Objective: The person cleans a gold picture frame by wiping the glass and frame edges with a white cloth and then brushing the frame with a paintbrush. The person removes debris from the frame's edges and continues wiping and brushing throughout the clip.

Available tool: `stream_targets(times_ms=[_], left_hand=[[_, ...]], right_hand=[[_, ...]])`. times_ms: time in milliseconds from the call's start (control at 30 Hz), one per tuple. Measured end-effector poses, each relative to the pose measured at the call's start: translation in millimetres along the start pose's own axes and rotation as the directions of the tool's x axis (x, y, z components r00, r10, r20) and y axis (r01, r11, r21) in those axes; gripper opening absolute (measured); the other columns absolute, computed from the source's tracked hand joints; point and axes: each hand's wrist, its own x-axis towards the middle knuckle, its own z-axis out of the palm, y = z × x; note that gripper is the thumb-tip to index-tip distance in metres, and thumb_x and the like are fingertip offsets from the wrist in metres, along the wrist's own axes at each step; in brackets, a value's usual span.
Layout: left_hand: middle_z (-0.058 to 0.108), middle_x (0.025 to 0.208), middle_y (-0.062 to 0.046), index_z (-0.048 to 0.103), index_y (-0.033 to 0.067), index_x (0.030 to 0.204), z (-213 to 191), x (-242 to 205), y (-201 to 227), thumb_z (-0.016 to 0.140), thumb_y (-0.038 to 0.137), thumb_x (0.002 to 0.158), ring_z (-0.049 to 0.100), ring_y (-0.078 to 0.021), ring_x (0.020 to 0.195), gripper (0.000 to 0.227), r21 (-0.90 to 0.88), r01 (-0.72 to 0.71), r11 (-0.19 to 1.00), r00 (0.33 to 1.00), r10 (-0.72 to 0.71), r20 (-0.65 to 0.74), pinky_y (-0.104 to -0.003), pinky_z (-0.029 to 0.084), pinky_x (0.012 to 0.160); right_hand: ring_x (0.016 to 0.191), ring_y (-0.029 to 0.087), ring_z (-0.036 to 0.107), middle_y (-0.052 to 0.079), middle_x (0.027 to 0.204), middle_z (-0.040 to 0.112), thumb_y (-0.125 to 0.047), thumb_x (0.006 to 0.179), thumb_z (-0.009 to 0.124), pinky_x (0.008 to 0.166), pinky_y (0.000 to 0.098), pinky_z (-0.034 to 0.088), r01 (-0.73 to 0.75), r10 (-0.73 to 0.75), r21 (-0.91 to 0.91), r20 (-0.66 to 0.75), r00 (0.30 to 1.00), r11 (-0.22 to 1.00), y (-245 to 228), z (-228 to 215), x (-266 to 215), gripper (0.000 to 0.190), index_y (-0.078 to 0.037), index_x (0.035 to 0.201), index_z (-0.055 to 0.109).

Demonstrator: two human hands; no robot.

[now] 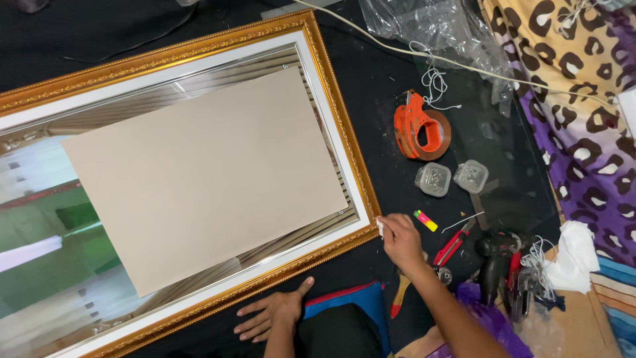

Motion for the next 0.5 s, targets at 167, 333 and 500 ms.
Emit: stream_targets(times_ms=[167, 333, 500], left_hand=[[-0.045, 0.147, -0.043, -0.045, -0.009, 0.143, 0, 0, -5, 0.098, 0.072, 0.043, -0.043, -0.0554, 0.138, 0.192, 0.015, 0.007, 1.0, 1.0, -0.007, 0.023, -0.065, -0.017, 0.117], [-0.045, 0.147, -0.042, -0.044, -0.0098, 0.144, 13, 18, -3, 0.099, 0.072, 0.04, -0.043, -0.0546, 0.138, 0.194, 0.07, 0.085, 0.994, 0.996, -0.084, -0.006, -0.066, -0.017, 0.116], [-0.044, 0.155, -0.035, -0.043, -0.004, 0.148, 43, 49, -16, 0.1, 0.07, 0.033, -0.042, -0.048, 0.144, 0.198, 0.02, 0.115, 0.993, 0.991, -0.113, -0.069, -0.067, -0.01, 0.119]], right_hand=[[0.092, 0.033, 0.066, 0.014, 0.098, 0.071, 0.0, 0.088, 0.063, 0.082, 0.0407, 0.054, 0.004, -0.004, -0.022, -0.028, 1.0, 1.0, 6, 15, 16, 0.02, -0.003, 0.104, 0.076], [0.095, 0.036, 0.065, 0.017, 0.101, 0.07, 0.0, 0.091, 0.061, 0.087, 0.045, 0.053, 0.187, -0.189, -0.032, -0.083, 0.979, 0.982, 16, 70, 174, 0.022, -0.002, 0.106, 0.076], [0.09, 0.041, 0.062, 0.02, 0.094, 0.068, 0.001, 0.085, 0.063, 0.082, 0.0507, 0.05, 0.288, -0.3, -0.102, -0.132, 0.945, 0.952, 12, 129, 372, 0.019, -0.003, 0.097, 0.078]])
